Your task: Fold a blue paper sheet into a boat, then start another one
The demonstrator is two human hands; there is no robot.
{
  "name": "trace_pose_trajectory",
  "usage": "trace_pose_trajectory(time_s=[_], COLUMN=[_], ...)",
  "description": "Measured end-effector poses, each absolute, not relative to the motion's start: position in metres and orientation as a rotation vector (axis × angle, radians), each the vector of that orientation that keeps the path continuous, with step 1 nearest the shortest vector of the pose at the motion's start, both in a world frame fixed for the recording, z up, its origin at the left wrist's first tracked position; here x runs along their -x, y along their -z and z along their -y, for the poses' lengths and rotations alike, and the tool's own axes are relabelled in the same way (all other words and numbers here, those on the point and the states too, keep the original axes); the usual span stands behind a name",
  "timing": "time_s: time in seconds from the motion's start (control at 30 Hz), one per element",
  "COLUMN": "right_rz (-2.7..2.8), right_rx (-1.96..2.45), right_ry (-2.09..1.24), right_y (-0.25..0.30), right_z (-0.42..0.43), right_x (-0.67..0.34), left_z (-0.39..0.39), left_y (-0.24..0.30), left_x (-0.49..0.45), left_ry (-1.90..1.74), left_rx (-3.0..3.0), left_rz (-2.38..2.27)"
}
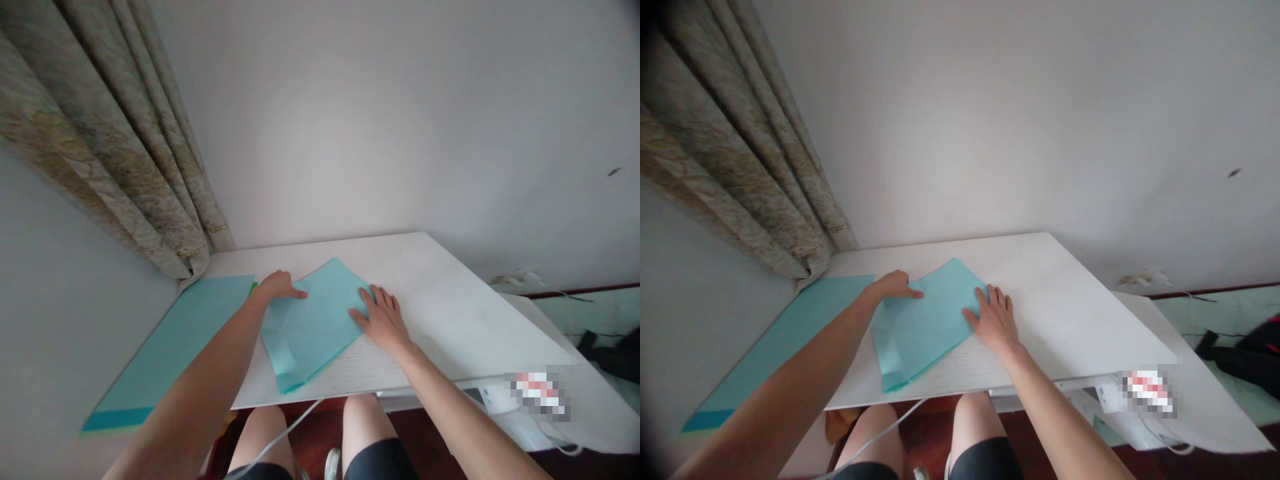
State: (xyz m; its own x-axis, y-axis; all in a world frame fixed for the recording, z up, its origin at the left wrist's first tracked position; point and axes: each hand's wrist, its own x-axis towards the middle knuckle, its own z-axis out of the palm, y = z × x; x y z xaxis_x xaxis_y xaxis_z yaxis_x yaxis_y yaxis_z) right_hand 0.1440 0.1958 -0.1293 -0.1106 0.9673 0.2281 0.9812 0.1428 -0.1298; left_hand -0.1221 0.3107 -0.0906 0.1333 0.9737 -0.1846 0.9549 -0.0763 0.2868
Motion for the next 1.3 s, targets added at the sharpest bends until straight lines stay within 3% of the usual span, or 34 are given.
trace_pose_trajectory(time_s=[0.27,0.47,0.77,0.97,1.2,1.3], right_rz=[1.941,1.871,2.029,2.061,2.051,2.051], right_rx=[1.895,1.985,1.992,1.955,1.970,1.972], right_ry=[-0.040,-0.006,0.165,0.271,0.249,0.245], right_y=[0.125,0.122,0.122,0.122,0.120,0.118], right_z=[-0.237,-0.258,-0.258,-0.256,-0.255,-0.254], right_x=[-0.148,-0.143,-0.137,-0.135,-0.134,-0.134], left_z=[-0.303,-0.296,-0.243,-0.251,-0.265,-0.261], left_y=[0.084,0.068,0.100,0.094,0.098,0.111], left_x=[0.144,0.228,0.325,0.290,0.167,0.126], left_ry=[-0.448,-0.781,-0.633,-0.543,-0.501,-0.415], left_rx=[-1.719,-1.401,-1.162,-1.323,-2.038,-2.088], left_rz=[-1.812,-2.187,-2.560,-2.697,-2.200,-2.238])
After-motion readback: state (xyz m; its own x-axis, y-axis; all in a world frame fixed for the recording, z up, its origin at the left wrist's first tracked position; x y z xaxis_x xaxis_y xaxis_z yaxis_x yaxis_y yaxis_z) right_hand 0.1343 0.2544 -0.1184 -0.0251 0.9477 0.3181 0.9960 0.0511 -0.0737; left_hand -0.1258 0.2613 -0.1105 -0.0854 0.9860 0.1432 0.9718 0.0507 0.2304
